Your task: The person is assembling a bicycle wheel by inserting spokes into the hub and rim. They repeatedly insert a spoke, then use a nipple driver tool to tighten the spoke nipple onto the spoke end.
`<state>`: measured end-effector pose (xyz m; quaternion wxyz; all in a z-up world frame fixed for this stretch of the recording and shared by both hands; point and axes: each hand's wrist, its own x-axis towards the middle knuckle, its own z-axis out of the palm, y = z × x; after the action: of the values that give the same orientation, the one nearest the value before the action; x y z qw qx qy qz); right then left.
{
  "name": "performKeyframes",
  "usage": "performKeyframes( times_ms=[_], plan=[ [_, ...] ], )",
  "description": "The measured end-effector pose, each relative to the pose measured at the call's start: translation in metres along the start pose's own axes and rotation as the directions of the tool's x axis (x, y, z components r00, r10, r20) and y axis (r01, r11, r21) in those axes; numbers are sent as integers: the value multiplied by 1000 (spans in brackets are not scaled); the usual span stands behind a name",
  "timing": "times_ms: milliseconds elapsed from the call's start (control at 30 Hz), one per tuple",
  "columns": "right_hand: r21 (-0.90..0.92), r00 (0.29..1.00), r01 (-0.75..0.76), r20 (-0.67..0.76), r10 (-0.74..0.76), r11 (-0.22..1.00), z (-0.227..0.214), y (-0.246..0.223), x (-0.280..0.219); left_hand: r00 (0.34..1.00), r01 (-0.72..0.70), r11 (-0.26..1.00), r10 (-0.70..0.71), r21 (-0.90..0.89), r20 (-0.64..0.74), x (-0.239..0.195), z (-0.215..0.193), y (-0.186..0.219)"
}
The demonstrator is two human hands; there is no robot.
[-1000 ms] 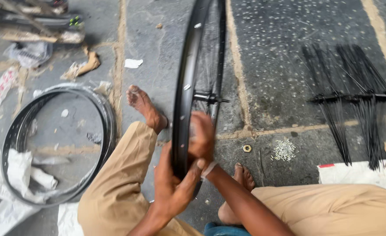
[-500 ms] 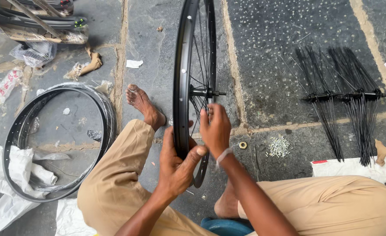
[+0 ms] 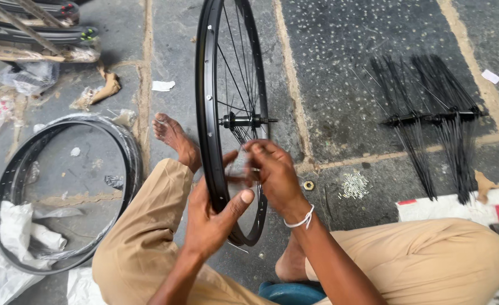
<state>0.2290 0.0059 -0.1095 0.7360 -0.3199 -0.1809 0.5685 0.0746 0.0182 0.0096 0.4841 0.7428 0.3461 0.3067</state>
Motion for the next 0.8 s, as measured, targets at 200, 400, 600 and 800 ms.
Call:
performKeyframes(
  times_ms=[200,400,600,800],
  plan=[
    [-461,960,206,265,-88,863,-22,-11,8,997,59,947,-68,-317,-18,17,12,2],
    [-903,907,-382,-326,-265,-196,-212,-19,18,973,-22,995,44,100,-225,18,0,-1],
    [-737,821,-550,-564,-91,-392,-344,61,-47,976,135,967,-167,-218,-137,24,1,-3],
    [-728,856,-470,-514,-56,-500,-337,73,-38,991,-31,920,-23,-392,-132,14,11,5]
  ],
)
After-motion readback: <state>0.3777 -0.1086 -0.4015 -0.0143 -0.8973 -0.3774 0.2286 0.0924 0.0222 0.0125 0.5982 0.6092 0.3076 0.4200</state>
